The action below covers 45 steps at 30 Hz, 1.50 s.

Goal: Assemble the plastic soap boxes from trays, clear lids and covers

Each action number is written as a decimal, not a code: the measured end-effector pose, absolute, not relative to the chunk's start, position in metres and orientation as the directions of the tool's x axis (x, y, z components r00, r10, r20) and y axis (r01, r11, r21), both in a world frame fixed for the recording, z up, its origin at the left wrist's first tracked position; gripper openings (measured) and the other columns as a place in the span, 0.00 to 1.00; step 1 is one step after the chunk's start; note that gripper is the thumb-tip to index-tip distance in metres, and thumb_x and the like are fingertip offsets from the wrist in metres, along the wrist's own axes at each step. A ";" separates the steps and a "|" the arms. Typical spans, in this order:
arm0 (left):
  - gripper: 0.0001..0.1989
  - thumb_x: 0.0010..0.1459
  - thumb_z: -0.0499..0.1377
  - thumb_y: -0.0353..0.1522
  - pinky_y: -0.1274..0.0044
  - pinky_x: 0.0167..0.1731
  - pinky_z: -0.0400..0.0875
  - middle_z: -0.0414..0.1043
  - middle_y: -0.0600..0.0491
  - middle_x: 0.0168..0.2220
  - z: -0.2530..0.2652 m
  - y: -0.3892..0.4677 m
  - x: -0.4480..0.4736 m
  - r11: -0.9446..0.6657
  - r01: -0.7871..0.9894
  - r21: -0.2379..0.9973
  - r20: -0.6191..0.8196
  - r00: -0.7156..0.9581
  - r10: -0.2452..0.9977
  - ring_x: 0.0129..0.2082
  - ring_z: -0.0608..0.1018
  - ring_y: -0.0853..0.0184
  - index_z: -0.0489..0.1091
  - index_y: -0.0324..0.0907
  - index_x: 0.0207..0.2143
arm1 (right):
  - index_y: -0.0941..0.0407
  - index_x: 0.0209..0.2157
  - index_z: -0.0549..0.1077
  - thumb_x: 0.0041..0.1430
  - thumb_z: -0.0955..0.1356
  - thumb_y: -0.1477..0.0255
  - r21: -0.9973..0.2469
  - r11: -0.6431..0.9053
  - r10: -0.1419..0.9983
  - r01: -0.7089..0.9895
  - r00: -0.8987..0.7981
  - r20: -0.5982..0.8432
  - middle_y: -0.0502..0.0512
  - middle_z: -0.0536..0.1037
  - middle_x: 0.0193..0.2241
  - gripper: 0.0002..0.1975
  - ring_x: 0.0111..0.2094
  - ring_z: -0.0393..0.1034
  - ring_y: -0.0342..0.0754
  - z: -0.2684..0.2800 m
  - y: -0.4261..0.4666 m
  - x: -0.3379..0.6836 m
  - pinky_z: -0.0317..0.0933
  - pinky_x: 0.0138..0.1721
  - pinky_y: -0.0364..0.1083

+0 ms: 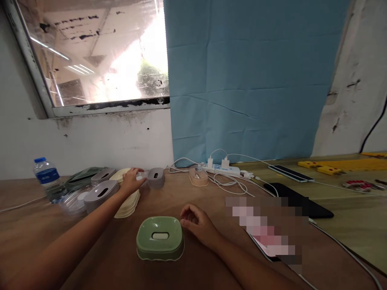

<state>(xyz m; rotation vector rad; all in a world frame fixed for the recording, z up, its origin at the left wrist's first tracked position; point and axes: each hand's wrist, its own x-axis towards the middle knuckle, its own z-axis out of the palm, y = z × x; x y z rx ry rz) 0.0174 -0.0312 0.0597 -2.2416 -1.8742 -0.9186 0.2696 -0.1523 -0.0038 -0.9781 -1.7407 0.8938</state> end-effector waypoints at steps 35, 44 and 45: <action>0.40 0.36 0.68 0.31 0.65 0.49 0.60 0.56 0.43 0.53 -0.002 -0.162 0.014 -0.345 -0.077 0.935 0.328 0.554 0.765 0.53 0.62 0.58 0.50 0.43 0.49 | 0.49 0.50 0.65 0.42 0.70 0.58 -0.415 0.737 0.674 0.533 -0.627 0.391 0.56 0.51 0.54 0.31 0.54 0.51 0.59 -0.007 -0.155 0.269 0.51 0.53 0.53; 0.41 0.34 0.68 0.35 0.67 0.48 0.61 0.60 0.44 0.51 -0.005 -0.154 0.008 -0.383 0.111 0.917 0.254 0.578 0.775 0.50 0.65 0.58 0.54 0.42 0.51 | 0.51 0.50 0.66 0.44 0.65 0.50 -0.580 0.686 0.714 0.438 -0.559 0.422 0.58 0.56 0.53 0.32 0.53 0.54 0.60 -0.005 -0.154 0.274 0.51 0.52 0.54; 0.40 0.34 0.68 0.37 0.67 0.48 0.61 0.61 0.45 0.50 -0.005 -0.154 0.006 -0.408 0.157 0.899 0.254 0.572 0.780 0.49 0.65 0.58 0.55 0.42 0.50 | 0.52 0.50 0.66 0.45 0.64 0.50 -0.597 0.680 0.721 0.426 -0.538 0.436 0.59 0.56 0.53 0.32 0.53 0.53 0.60 -0.005 -0.154 0.274 0.52 0.52 0.54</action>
